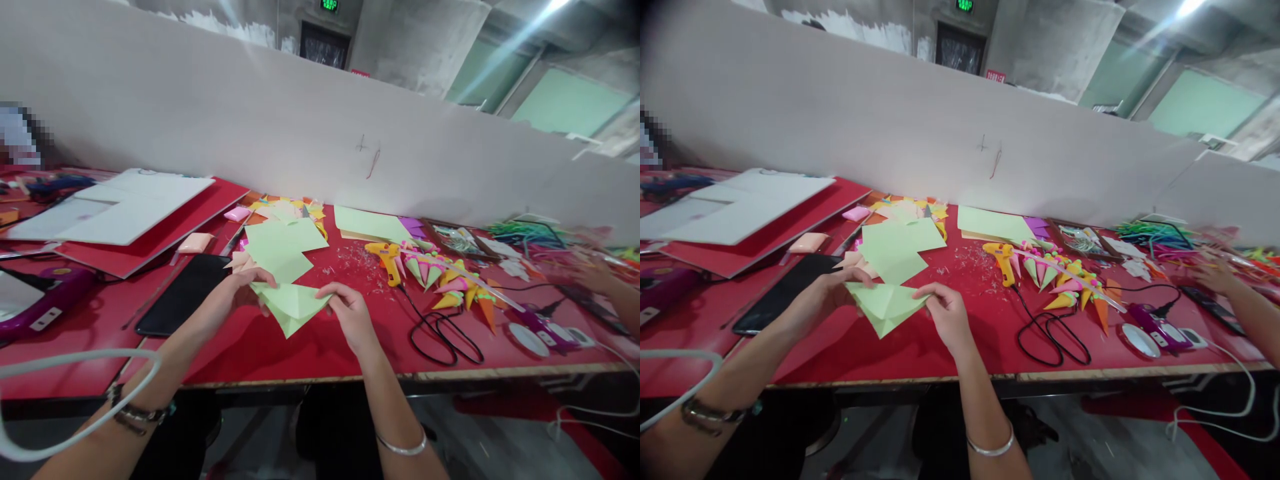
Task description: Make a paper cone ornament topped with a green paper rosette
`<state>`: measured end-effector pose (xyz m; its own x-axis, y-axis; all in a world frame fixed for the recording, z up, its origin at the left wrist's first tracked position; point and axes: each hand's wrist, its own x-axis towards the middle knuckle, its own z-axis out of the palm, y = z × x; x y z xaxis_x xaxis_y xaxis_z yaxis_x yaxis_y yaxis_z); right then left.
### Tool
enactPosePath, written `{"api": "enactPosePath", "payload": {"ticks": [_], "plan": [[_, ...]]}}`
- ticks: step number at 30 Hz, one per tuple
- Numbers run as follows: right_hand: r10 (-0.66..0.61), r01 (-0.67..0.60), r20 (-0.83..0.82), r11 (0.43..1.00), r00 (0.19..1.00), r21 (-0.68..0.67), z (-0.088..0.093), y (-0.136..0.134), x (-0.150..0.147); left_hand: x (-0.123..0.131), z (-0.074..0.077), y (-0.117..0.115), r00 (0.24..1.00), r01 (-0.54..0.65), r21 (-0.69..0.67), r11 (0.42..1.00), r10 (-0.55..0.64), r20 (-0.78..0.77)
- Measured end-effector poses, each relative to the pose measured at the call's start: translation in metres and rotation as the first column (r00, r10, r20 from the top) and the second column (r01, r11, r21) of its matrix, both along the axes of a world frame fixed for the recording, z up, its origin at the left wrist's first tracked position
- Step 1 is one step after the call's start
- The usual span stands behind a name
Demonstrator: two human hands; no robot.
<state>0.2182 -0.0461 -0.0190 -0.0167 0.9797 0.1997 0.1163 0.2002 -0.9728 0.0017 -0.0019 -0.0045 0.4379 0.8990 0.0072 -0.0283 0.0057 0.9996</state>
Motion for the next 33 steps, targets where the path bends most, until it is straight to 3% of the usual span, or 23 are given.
{"api": "enactPosePath", "payload": {"ticks": [3,6,10,13,16,23,29,33], "plan": [[-0.010,-0.005,0.148,0.995,0.989,0.099,0.006,-0.002,0.000,0.002,0.005,-0.002,0.970,-0.043,0.208,0.977,0.091,-0.227],[0.003,-0.054,0.253,0.979,0.968,0.195,0.008,-0.002,0.001,0.006,0.008,-0.005,0.897,-0.006,0.374,0.927,0.170,-0.407],[-0.093,-0.039,0.459,0.962,0.883,0.271,0.008,-0.001,0.003,0.010,0.004,-0.007,0.849,-0.010,0.356,0.934,0.197,-0.491],[-0.268,0.005,0.628,0.922,0.731,0.387,0.008,-0.002,-0.004,0.016,-0.001,-0.010,0.848,-0.011,0.347,0.938,0.193,-0.493],[-0.289,-0.068,0.734,0.907,0.614,0.415,0.009,-0.005,-0.017,0.025,-0.004,-0.017,0.862,0.030,0.389,0.921,0.173,-0.477],[-0.231,-0.143,0.751,0.907,0.618,0.397,0.007,-0.004,-0.028,0.027,0.000,-0.026,0.819,0.077,0.486,0.870,0.223,-0.528],[-0.214,-0.107,0.766,0.932,0.606,0.345,0.009,-0.003,-0.011,0.020,0.007,-0.023,0.833,0.059,0.417,0.907,0.185,-0.522],[-0.248,-0.046,0.788,0.943,0.563,0.330,0.006,0.002,0.009,0.009,0.006,-0.013,0.822,0.022,0.423,0.906,0.224,-0.523]]}}
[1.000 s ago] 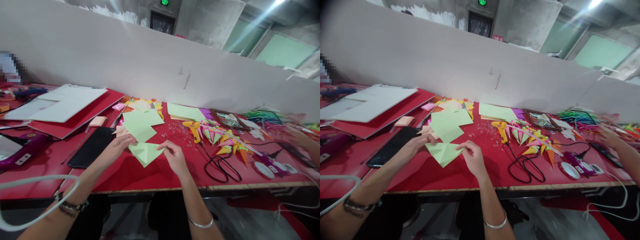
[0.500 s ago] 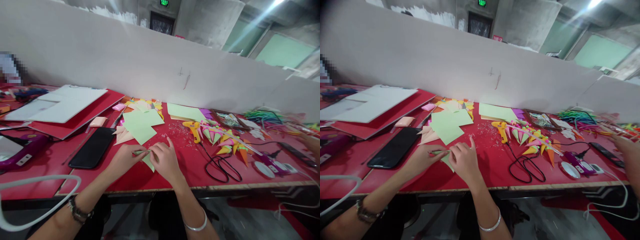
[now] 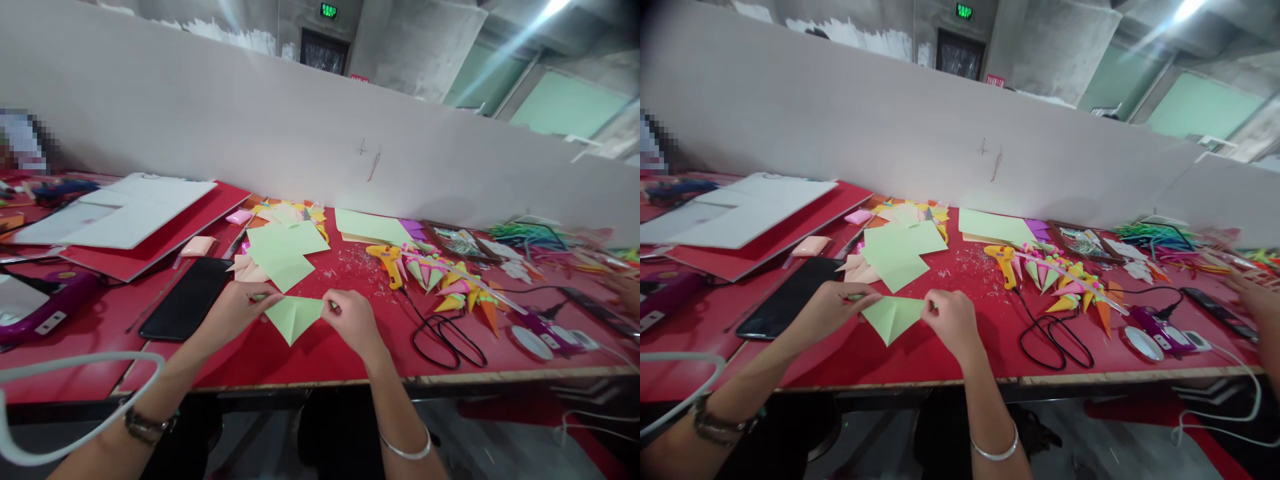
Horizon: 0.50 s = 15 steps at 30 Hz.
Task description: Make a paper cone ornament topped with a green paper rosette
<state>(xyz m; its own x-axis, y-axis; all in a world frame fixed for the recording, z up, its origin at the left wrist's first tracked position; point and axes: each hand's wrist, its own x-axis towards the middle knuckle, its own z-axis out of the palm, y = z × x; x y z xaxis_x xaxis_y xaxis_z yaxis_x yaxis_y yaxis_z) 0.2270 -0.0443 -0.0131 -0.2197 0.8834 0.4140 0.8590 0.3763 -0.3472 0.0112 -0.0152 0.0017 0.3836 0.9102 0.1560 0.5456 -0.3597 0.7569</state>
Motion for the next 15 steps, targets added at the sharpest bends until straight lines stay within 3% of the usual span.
{"api": "enactPosePath", "payload": {"ticks": [5,7,10,12,15], "plan": [[-0.200,0.203,-0.057,0.978,0.978,0.052,-0.004,0.005,0.015,-0.006,-0.004,0.006,0.999,-0.027,0.011,1.000,0.027,-0.029],[-0.180,0.195,-0.172,0.978,0.968,0.073,0.000,0.004,0.012,-0.005,-0.003,0.005,0.999,-0.047,0.012,0.999,0.048,-0.026],[0.022,-0.018,-0.336,1.000,0.942,0.014,0.006,0.001,0.002,-0.001,-0.002,0.003,1.000,-0.021,-0.035,0.999,0.021,-0.016],[0.144,-0.195,-0.368,0.975,0.919,-0.105,0.008,-0.002,-0.003,0.001,-0.002,0.003,0.999,0.003,-0.052,0.999,-0.005,-0.034],[0.199,-0.298,-0.351,0.920,0.915,-0.254,0.006,-0.004,-0.007,0.003,-0.006,0.004,0.985,0.023,0.100,0.995,-0.006,-0.171]]}}
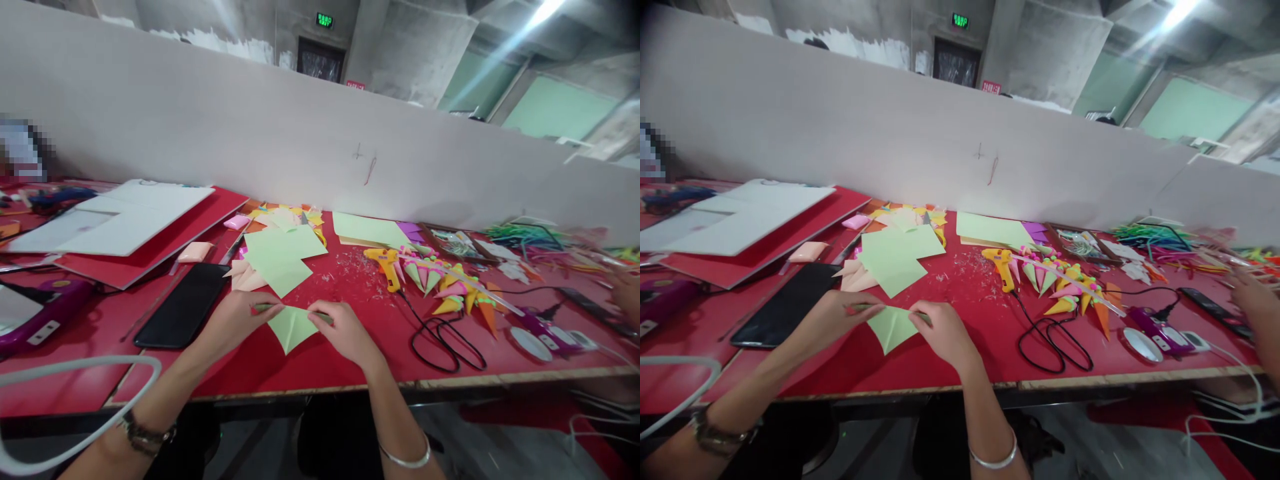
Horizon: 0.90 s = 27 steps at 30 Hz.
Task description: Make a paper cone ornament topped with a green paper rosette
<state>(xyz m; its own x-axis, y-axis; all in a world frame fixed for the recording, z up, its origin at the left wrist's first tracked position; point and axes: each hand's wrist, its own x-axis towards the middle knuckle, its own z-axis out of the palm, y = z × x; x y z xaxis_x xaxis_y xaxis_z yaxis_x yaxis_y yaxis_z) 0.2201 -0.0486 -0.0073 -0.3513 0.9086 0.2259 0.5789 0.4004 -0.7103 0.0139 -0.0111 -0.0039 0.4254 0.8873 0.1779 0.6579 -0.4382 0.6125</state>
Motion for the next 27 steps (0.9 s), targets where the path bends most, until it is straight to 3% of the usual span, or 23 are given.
{"api": "enactPosePath", "payload": {"ticks": [2,4,8,11,17,20,23,25,27], "plan": [[-0.005,0.006,0.025,1.000,1.000,-0.020,-0.004,0.000,-0.002,0.003,-0.003,-0.001,0.991,0.066,0.207,0.976,-0.040,-0.127],[-0.006,0.006,0.043,1.000,0.999,-0.015,-0.007,0.000,-0.006,0.009,-0.006,-0.004,0.966,0.190,0.357,0.915,-0.108,-0.236],[0.024,-0.023,0.037,1.000,0.999,-0.020,-0.009,0.000,-0.012,0.020,-0.009,-0.013,0.903,0.320,0.463,0.826,-0.117,-0.414],[0.047,-0.048,-0.026,0.998,0.999,-0.049,-0.006,0.000,-0.010,0.019,-0.007,-0.014,0.880,0.309,0.506,0.805,-0.041,-0.472],[-0.032,0.011,-0.178,0.993,0.984,-0.115,0.002,0.001,0.007,-0.003,0.000,-0.001,0.870,0.107,0.451,0.886,0.136,-0.474],[-0.065,0.032,-0.250,0.990,0.966,-0.135,0.002,0.001,0.008,-0.014,0.000,0.007,0.882,-0.013,0.429,0.903,0.212,-0.421],[-0.169,0.101,-0.395,0.977,0.903,-0.188,-0.004,0.003,0.005,-0.018,-0.001,0.011,0.948,-0.143,0.322,0.936,0.223,-0.228],[-0.250,0.126,-0.518,0.957,0.818,-0.263,-0.009,0.005,0.001,-0.014,-0.001,0.010,0.990,-0.134,0.161,0.978,0.138,-0.017],[-0.292,0.087,-0.633,0.938,0.717,-0.334,-0.016,0.008,-0.006,-0.005,-0.002,0.006,0.954,-0.017,-0.076,0.997,0.039,0.298]]}}
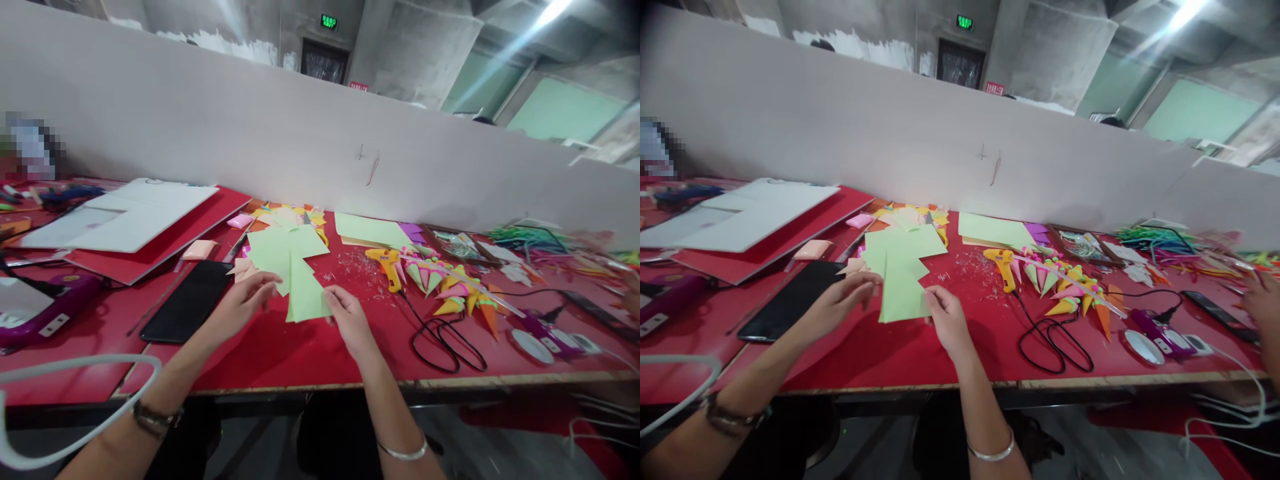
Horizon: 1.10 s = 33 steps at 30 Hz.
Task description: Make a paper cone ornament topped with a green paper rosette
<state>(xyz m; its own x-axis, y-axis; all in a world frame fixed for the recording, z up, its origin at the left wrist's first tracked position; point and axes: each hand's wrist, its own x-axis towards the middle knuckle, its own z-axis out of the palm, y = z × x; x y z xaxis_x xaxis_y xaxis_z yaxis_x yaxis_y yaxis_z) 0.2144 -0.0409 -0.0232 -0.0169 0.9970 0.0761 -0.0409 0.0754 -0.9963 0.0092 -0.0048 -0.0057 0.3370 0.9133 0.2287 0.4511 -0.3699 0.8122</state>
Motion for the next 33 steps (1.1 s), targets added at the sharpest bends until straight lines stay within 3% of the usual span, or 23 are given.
{"api": "enactPosePath", "payload": {"ticks": [1,3,6,9,14,17,20,23,26,31,33], "plan": [[0.012,-0.013,-0.077,1.000,0.997,-0.021,-0.003,0.001,-0.003,0.005,-0.001,-0.003,0.976,0.077,-0.136,0.988,-0.047,0.211],[0.056,-0.067,-0.190,0.996,0.980,-0.053,-0.007,0.002,-0.010,0.014,-0.004,-0.008,0.875,0.211,-0.332,0.919,-0.027,0.483],[0.102,-0.127,-0.250,0.988,0.963,-0.087,-0.010,0.002,-0.016,0.021,-0.009,-0.012,0.825,0.279,-0.455,0.846,0.032,0.565],[0.098,-0.126,-0.255,0.987,0.962,-0.096,-0.009,0.002,-0.017,0.021,-0.010,-0.012,0.812,0.277,-0.485,0.830,0.067,0.579],[0.076,-0.089,-0.123,0.991,0.989,-0.101,-0.009,0.003,-0.016,0.021,0.001,-0.012,0.884,0.172,-0.482,0.859,0.082,0.461],[-0.036,0.024,0.163,0.997,0.986,0.076,-0.005,-0.001,-0.020,0.022,0.002,-0.012,0.958,0.131,-0.405,0.905,-0.012,0.285],[-0.208,0.031,0.492,0.939,0.845,0.343,0.003,-0.008,-0.028,0.021,-0.003,-0.011,0.993,0.065,-0.196,0.978,-0.043,0.111],[-0.292,-0.075,0.662,0.881,0.690,0.467,0.008,-0.012,-0.035,0.021,-0.009,-0.012,0.999,-0.004,-0.034,0.999,0.003,-0.053],[-0.329,-0.063,0.668,0.869,0.667,0.491,0.008,-0.012,-0.035,0.020,-0.009,-0.012,0.985,-0.062,0.024,0.998,0.065,-0.163],[-0.346,0.199,0.407,0.911,0.845,0.362,0.004,-0.006,-0.020,0.012,-0.001,-0.008,0.991,-0.084,-0.029,0.996,0.080,-0.103],[-0.303,0.232,0.267,0.936,0.915,0.265,0.004,-0.004,-0.012,0.006,0.003,-0.005,0.996,-0.073,-0.102,0.992,0.067,-0.063]]}}
